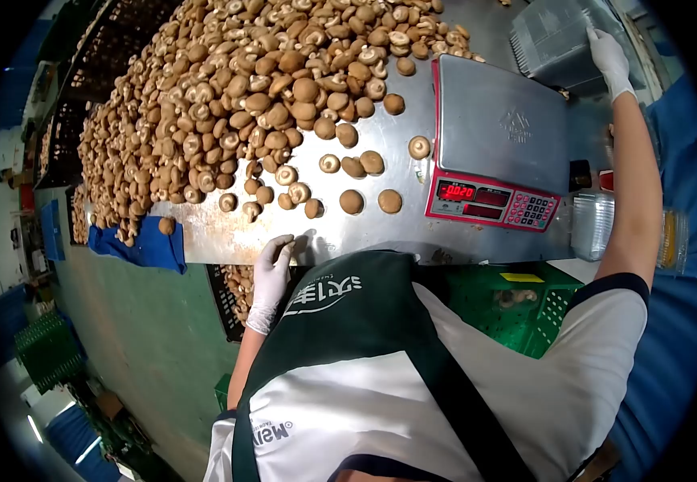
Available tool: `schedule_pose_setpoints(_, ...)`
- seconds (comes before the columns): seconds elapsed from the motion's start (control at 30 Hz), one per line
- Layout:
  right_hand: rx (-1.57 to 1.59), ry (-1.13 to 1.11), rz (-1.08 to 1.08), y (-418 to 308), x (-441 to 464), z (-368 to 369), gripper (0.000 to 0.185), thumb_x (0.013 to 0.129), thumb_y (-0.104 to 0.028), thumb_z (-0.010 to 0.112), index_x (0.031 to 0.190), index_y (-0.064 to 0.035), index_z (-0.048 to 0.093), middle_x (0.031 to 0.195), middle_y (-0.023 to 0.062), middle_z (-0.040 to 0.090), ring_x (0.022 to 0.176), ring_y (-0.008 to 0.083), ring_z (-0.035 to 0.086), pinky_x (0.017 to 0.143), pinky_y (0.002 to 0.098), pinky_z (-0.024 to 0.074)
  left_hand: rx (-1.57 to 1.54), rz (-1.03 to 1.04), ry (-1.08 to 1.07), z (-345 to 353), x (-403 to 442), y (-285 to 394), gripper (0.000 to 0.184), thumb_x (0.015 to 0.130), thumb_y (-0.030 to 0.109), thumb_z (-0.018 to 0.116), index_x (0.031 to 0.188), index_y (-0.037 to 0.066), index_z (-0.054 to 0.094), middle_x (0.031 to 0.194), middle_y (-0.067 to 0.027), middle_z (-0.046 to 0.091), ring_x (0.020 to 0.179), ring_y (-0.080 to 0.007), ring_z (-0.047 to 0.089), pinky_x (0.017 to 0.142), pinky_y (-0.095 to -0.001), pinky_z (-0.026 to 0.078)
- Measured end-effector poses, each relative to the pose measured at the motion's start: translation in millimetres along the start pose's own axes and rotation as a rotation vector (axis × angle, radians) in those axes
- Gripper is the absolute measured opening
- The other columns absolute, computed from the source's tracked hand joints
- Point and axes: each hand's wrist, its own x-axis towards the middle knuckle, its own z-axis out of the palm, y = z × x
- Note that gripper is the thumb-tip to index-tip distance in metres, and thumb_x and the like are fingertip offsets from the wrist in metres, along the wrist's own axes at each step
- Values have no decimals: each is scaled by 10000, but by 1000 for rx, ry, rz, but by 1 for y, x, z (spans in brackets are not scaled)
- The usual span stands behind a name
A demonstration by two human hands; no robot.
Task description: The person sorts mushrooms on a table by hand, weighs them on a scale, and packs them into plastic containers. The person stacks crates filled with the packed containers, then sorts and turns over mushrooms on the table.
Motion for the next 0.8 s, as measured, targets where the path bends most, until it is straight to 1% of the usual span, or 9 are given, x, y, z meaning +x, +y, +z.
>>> schedule_pose_setpoints(0.27, 105, 10, 120, 19, 12, 8, 423, 939, -440, 409, 1184, -187, 643, 1212, 137, 643, 1153, 386, 564, 955, 440, 444, 286, 279, -176, 29, 26, 38, 274, 928, 84, 593, 1190, 6, 610, 1124, -124, 636, 1045, -217, 619, 938, -312, 476)
schedule_pose_setpoints(0.37, 117, 230, 172, 21, 11, 3, 436, 937, -430, 400, 1188, -168, 643, 1200, 149, 648, 1136, 390, 575, 950, 445, 442, 376, 415, -146, 51, 44, 46, 460, 879, 74, 637, 1319, 34, 509, 1215, -160, 562, 1074, -254, 601, 928, -326, 488)
schedule_pose_setpoints(0.4, 210, 390, 178, 23, 13, -2, 430, 936, -427, 427, 1150, -139, 663, 1169, 155, 659, 1108, 377, 591, 938, 435, 447, 391, 368, -148, 59, 49, 51, 589, 837, 193, 694, 1353, 43, 452, 1273, -177, 524, 1121, -334, 577, 946, -392, 482)
schedule_pose_setpoints(0.43, 301, 551, 167, 22, 14, -7, 428, 934, -424, 453, 1113, -109, 682, 1138, 160, 671, 1080, 364, 607, 926, 425, 453, 488, 388, -134, 68, 57, 53, 760, 800, 263, 740, 1426, 47, 365, 1344, -200, 463, 1161, -353, 552, 956, -398, 482)
schedule_pose_setpoints(0.5, 440, 768, 96, -4, -25, -51, 418, 934, -414, 488, 1066, -78, 699, 1094, 159, 688, 1037, 341, 631, 910, 409, 461, 639, 459, -122, 85, 71, 62, 914, 768, 302, 771, 1485, 58, 260, 1399, -225, 403, 1212, -375, 514, 945, -423, 495)
schedule_pose_setpoints(0.57, 572, 758, -38, -50, -92, -86, 308, 947, -295, 529, 1001, -53, 710, 1012, 137, 706, 954, 303, 654, 855, 370, 476, 736, 397, -190, 100, 84, 81, 1008, 750, 317, 787, 1516, 72, 179, 1423, -245, 369, 1241, -394, 484, 928, -447, 509)
schedule_pose_setpoints(0.63, 496, 777, -318, -75, -161, -83, 223, 957, -175, 534, 977, -22, 696, 954, 129, 705, 893, 281, 655, 806, 349, 477, 834, 396, -202, 111, 95, 84, 958, 726, 225, 784, 1493, 98, 224, 1446, -232, 325, 1232, -396, 486, 907, -452, 531)
schedule_pose_setpoints(0.7, 535, 636, -502, -93, -226, -71, 104, 921, -61, 574, 858, -16, 644, 845, 120, 659, 795, 268, 612, 746, 365, 459, 958, 384, -232, 119, 104, 75, 916, 712, 175, 776, 1470, 114, 264, 1448, -225, 309, 1221, -399, 492, 900, -447, 539)
schedule_pose_setpoints(0.8, 561, 268, -417, -90, -313, -32, 74, 871, 15, 571, 889, -39, 618, 887, 106, 631, 830, 272, 581, 822, 396, 443, 770, 380, -171, 116, 114, 65, 665, 724, 167, 751, 1301, 108, 427, 1329, -200, 404, 1143, -395, 538, 869, -451, 532)
